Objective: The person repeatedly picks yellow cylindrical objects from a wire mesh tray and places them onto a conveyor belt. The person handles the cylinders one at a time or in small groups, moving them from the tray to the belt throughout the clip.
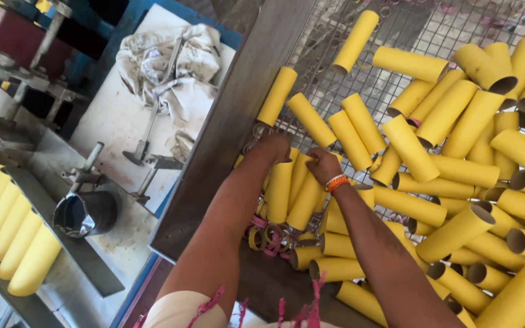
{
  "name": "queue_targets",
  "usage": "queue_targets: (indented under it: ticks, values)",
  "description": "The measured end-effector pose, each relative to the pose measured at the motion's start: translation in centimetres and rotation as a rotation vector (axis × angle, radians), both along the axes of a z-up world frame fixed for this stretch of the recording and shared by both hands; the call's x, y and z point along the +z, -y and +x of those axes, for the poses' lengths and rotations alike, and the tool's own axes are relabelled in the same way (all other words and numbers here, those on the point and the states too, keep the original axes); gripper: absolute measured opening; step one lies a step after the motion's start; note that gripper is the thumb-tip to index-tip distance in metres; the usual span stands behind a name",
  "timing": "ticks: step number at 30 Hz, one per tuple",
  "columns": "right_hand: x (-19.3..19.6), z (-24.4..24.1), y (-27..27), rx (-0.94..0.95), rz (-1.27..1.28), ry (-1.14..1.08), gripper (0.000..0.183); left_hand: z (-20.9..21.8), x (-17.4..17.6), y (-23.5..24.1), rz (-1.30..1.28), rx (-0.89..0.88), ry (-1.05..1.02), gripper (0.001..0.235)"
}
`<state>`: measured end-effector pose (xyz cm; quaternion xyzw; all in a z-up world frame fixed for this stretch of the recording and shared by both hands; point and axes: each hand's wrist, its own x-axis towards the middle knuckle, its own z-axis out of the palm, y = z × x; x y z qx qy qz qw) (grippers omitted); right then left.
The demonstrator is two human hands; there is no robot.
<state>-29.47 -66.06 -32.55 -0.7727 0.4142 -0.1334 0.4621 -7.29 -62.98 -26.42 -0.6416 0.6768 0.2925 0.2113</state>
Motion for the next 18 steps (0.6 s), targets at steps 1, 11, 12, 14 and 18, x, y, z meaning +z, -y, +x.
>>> queue_targets:
  ticks: [1, 11, 12, 14, 18]
  values:
    - [-0.2, 0.0, -0.1, -0.002, 0.005, -0.012, 0.034, -0.5, 0.9, -0.3, -0.061, 0.022, -0.01, 0.041]
    - [0.6, 0.1, 1.3, 0.098, -0.233, -0.24, 0.04, -2.4, 13.1, -12.1, -0.347, 0.081, 0.005, 0.024]
    - [1.1, -0.1, 1.5, 0.124, -0.299, -0.173, 0.041, -2.0, 14.4, -13.9, -0.389, 0.105, 0.004, 0.024]
    - [2.6, -0.9, 0.7, 0.12, -0.319, -0.145, 0.043, -1.6, 16.9, -17.6, -0.462, 0.303, -0.131, 0.022]
    - [6.7, -2.0, -1.3, 0.101, -0.324, -0.326, 0.05, -1.8, 22.1, -24.7, -0.812, 0.444, -0.312, 0.024]
